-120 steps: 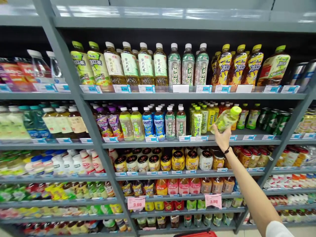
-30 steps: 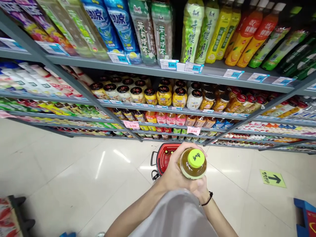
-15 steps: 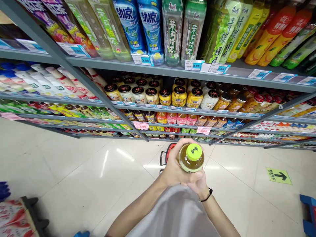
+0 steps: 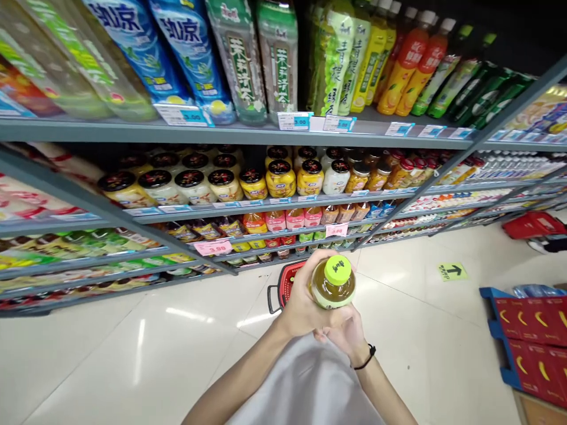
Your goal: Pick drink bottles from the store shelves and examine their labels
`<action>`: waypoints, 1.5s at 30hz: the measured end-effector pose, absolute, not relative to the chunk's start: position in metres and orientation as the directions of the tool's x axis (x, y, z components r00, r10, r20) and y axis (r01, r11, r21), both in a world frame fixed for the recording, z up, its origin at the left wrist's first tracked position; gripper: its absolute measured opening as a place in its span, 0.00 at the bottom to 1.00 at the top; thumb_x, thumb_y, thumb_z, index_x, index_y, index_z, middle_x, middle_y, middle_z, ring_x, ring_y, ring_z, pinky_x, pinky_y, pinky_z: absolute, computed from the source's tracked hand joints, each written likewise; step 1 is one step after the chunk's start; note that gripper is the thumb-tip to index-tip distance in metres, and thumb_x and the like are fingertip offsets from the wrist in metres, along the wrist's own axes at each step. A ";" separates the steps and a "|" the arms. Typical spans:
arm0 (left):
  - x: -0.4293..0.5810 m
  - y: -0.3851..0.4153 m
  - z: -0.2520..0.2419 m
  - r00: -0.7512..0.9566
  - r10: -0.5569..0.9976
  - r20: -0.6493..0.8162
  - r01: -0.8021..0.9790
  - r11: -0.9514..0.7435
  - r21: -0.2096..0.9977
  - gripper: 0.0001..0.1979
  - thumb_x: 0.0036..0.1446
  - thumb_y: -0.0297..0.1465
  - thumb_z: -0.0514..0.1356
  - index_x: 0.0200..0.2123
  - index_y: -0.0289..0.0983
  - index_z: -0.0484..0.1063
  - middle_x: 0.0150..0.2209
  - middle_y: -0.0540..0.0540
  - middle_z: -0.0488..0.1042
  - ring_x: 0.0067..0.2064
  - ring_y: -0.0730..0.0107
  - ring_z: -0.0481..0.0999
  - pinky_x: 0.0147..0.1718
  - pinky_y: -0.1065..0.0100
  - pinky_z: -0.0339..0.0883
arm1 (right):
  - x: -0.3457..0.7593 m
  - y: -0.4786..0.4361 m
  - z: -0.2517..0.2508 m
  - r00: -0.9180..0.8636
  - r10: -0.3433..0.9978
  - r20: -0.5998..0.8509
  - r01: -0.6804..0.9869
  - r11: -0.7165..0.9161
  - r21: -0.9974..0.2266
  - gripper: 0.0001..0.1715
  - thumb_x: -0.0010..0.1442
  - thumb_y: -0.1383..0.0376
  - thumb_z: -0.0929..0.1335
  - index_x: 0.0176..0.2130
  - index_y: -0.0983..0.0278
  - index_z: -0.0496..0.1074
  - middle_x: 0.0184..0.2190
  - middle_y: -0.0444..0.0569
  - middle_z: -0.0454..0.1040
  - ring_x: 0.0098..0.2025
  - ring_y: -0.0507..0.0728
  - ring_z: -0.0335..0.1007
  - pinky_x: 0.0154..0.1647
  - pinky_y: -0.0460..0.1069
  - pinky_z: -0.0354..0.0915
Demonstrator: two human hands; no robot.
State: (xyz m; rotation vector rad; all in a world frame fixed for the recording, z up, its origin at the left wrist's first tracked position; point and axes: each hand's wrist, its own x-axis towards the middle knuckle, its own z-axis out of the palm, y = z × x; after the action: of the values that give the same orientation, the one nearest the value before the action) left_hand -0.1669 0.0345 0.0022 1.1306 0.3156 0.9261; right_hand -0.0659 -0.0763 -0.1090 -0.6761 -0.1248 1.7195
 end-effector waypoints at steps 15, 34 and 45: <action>-0.068 0.018 -0.002 0.691 0.681 0.241 -0.539 0.264 0.800 0.34 0.41 0.32 0.78 0.53 0.38 0.72 0.47 0.42 0.78 0.44 0.64 0.77 0.43 0.67 0.71 | 0.020 -0.113 -0.094 -0.002 0.954 -0.301 -0.829 -0.170 -0.532 0.30 0.62 0.41 0.72 0.37 0.65 0.81 0.28 0.55 0.81 0.29 0.59 0.76 0.23 0.48 0.68; -0.013 0.017 0.019 0.620 0.733 0.281 -0.627 0.248 0.738 0.36 0.39 0.37 0.79 0.52 0.36 0.72 0.47 0.39 0.78 0.44 0.60 0.77 0.44 0.62 0.73 | 0.092 -0.108 -0.078 0.029 0.967 -0.252 -0.773 -0.138 -0.620 0.26 0.63 0.43 0.73 0.42 0.62 0.81 0.32 0.51 0.81 0.29 0.57 0.75 0.22 0.47 0.67; -0.085 0.035 0.034 0.453 0.810 0.372 -0.721 0.088 0.688 0.36 0.41 0.36 0.78 0.53 0.36 0.70 0.45 0.37 0.80 0.44 0.55 0.80 0.44 0.59 0.74 | 0.047 -0.064 -0.070 -0.151 0.966 -0.209 -0.713 -0.253 -0.655 0.28 0.61 0.43 0.75 0.48 0.61 0.79 0.34 0.53 0.80 0.32 0.59 0.75 0.21 0.47 0.65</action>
State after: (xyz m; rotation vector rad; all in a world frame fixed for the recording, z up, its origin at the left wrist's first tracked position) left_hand -0.0845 0.0353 0.0336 0.9459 0.1140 1.1430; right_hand 0.0473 -0.0640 -0.0699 -0.7172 -0.4853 1.7091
